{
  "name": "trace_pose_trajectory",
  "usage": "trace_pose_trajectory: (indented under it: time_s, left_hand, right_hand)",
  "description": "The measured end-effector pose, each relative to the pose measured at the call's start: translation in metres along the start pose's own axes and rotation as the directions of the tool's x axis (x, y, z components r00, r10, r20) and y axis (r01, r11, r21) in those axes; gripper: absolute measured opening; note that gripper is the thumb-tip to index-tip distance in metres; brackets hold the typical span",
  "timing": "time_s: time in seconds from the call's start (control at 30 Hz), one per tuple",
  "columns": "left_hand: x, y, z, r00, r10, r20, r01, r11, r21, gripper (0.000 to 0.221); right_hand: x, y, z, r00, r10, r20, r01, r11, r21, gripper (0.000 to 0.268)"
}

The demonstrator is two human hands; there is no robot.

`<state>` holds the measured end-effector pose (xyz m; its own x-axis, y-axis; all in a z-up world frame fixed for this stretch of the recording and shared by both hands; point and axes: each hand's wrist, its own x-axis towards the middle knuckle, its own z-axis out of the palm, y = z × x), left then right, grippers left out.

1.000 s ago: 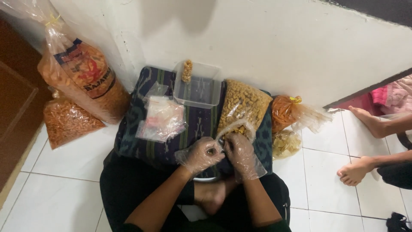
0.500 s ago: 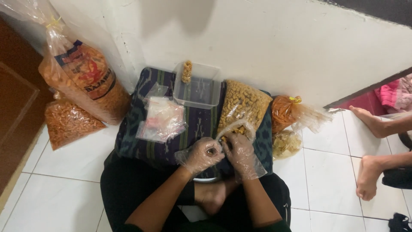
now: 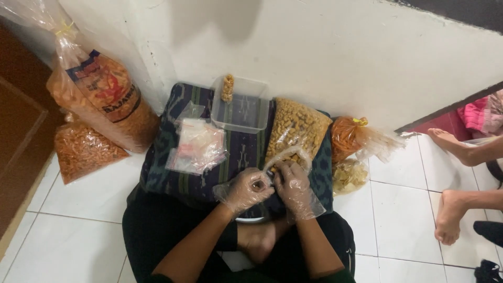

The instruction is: A person wearing gloves is transferring snack items from a large bulk bag into smaller individual plastic bags while sitting on the floor.

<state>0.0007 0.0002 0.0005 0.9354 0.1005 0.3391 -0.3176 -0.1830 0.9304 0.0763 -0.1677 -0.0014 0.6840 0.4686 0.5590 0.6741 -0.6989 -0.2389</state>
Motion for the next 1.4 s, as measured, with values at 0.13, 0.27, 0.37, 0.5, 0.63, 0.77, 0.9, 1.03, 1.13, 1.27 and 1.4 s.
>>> trace_pose_trajectory:
  time_s: [0.13,0.27,0.37,0.5,0.63,0.77,0.9,1.03,1.13,1.27,1.4]
  left_hand:
    - [0.0,0.003,-0.002,1.0,-0.002,0.022,0.002,1.0,-0.021,0.028]
    - [0.0,0.004,-0.003,1.0,0.001,0.021,0.0,1.0,-0.009,0.027]
    - [0.0,0.004,-0.002,1.0,0.0,0.022,0.0,1.0,-0.004,0.027]
    - [0.001,0.004,-0.004,0.998,-0.025,0.055,0.025,1.0,-0.011,0.026]
    - [0.0,0.003,-0.003,0.998,-0.039,0.043,0.039,0.999,0.013,0.028]
    - [-0.004,-0.008,-0.001,1.0,-0.026,0.016,0.026,1.0,-0.014,0.029]
    - [-0.005,-0.016,0.001,1.0,-0.016,0.009,0.016,1.0,0.001,0.026]
    - [-0.003,-0.009,-0.003,1.0,-0.029,0.002,0.029,0.999,0.033,0.029]
    - [-0.001,-0.003,-0.004,1.0,-0.011,0.02,0.011,1.0,0.022,0.027]
    - [0.002,0.01,-0.006,1.0,0.0,0.001,0.0,1.0,-0.008,0.022]
    - [0.002,0.008,-0.003,1.0,-0.003,-0.013,0.003,0.999,-0.047,0.022]
  right_hand:
    - [-0.004,0.009,0.007,1.0,-0.021,-0.007,0.021,1.0,-0.018,0.024]
    - [-0.008,0.014,0.008,1.0,-0.019,0.015,0.019,1.0,-0.007,0.024]
    - [-0.011,0.02,0.013,1.0,-0.019,0.023,0.019,1.0,0.007,0.025]
    - [-0.011,0.019,0.012,1.0,-0.008,0.023,0.008,1.0,0.011,0.029]
    - [-0.014,0.024,0.016,1.0,-0.022,0.012,0.023,1.0,-0.002,0.031]
    - [-0.012,0.022,0.014,0.998,-0.012,0.064,0.006,0.996,0.084,0.026]
    - [-0.001,0.008,-0.001,0.999,-0.013,0.052,0.007,0.991,0.132,0.024]
    - [-0.004,0.018,0.01,0.998,-0.034,0.05,0.025,0.985,0.171,0.023]
    - [-0.003,0.017,0.006,0.999,-0.042,0.034,0.035,0.982,0.184,0.021]
    - [-0.008,0.023,0.007,0.982,-0.029,0.186,-0.006,0.983,0.184,0.022]
    - [-0.01,0.025,0.01,0.981,0.004,0.195,-0.037,0.985,0.167,0.025]
